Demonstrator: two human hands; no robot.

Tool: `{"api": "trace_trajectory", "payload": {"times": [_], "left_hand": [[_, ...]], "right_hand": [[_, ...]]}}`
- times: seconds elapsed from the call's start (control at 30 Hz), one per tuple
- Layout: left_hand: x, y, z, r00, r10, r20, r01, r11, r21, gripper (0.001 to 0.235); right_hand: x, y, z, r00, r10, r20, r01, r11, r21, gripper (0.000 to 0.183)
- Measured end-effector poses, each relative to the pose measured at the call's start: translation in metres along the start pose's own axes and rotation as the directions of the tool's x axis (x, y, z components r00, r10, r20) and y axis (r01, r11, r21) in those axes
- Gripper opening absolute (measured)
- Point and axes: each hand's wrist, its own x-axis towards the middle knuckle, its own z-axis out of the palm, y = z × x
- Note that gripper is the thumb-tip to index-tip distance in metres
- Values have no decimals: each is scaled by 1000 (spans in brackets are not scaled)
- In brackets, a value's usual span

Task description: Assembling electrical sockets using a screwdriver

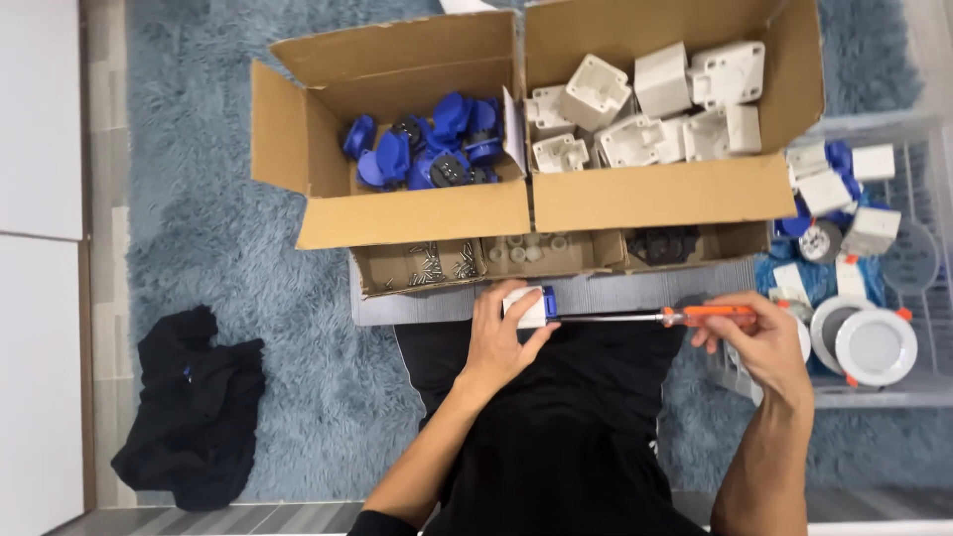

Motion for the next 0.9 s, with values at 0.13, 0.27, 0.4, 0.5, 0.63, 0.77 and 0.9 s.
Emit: {"api": "trace_trajectory", "payload": {"times": [0.13, 0.27, 0.4, 0.5, 0.63, 0.77, 0.9], "left_hand": [[4, 6, -8, 1000, 7, -11, -7, 1000, -13, 58], [11, 2, -9, 999, 41, -16, -41, 999, 0, 57], [5, 2, -7, 1000, 27, 2, -27, 1000, 6, 58], [8, 3, -10, 999, 41, -3, -41, 999, -3, 58], [4, 3, -8, 1000, 21, 18, -21, 1000, -9, 58], [4, 0, -7, 1000, 21, 20, -21, 1000, -6, 60], [6, 1, -10, 999, 30, 33, -30, 999, -19, 62]], "right_hand": [[-1, -2, 2, 1000, -12, 18, 12, 1000, 17, 16], [0, 9, -2, 999, -25, 24, 23, 998, 51, 21], [-4, 0, -7, 982, -165, 87, 168, 986, -19, 28], [-3, -11, -5, 975, -182, 129, 190, 980, -58, 25], [-2, -21, 1, 987, 92, 134, -82, 994, -78, 45], [2, -29, 12, 994, 103, 35, -95, 978, -184, 27], [-3, -10, -1, 997, -42, 61, 49, 992, -119, 9]]}}
